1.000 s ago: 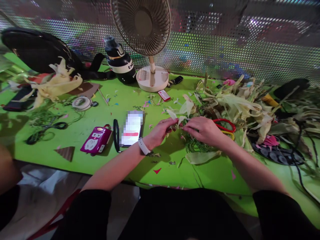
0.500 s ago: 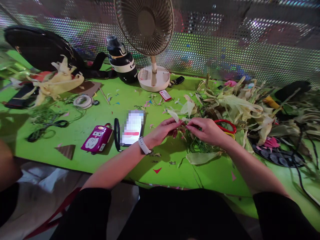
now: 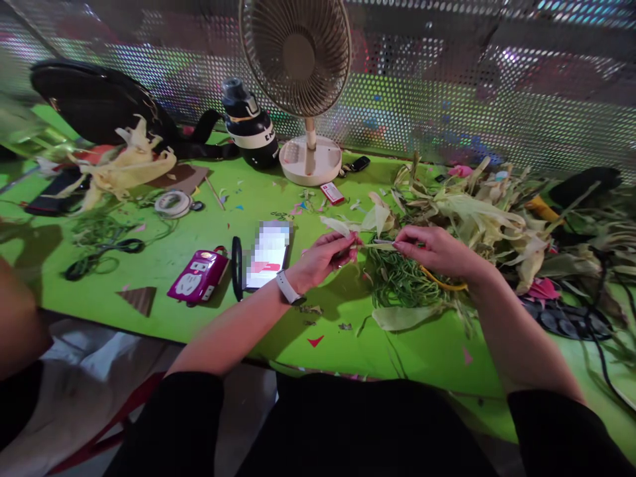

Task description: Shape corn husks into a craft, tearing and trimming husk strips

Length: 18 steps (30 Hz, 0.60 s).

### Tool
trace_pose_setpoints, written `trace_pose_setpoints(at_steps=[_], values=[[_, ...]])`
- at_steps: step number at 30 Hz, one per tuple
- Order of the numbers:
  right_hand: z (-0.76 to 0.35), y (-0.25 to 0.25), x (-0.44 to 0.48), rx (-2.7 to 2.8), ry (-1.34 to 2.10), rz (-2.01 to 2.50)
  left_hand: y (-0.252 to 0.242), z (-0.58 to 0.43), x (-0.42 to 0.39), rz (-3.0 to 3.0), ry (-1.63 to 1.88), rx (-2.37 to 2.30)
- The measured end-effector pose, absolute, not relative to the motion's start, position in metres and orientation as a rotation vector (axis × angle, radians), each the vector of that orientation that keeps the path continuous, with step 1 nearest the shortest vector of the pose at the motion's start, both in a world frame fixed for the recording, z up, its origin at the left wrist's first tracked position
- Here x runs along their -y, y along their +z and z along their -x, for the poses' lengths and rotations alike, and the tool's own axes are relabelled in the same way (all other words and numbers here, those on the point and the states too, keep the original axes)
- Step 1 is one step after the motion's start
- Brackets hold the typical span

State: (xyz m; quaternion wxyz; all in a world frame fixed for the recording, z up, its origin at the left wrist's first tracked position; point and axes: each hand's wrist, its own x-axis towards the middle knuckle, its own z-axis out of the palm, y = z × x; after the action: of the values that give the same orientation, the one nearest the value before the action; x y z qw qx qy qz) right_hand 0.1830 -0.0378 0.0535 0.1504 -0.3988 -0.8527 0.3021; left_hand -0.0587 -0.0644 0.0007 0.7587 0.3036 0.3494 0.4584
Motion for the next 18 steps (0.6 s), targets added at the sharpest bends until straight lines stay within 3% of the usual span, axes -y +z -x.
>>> trace_pose_setpoints(at_steps=[6,12,18], values=[[-0.149,0.037,0.052,2.137,1.46,0.927,-0.001,0.048,0.074,-1.026,0.906,-0.783],[-0.12,0.009,0.064,1.375,1.463,1.118,0.0,0.045,0.077,-1.074,0.937,-0.808],[-0.123,0.009,0.06,1.21,1.415,1.103,-0.006,0.045,0.077,-1.102,0.883,-0.814]])
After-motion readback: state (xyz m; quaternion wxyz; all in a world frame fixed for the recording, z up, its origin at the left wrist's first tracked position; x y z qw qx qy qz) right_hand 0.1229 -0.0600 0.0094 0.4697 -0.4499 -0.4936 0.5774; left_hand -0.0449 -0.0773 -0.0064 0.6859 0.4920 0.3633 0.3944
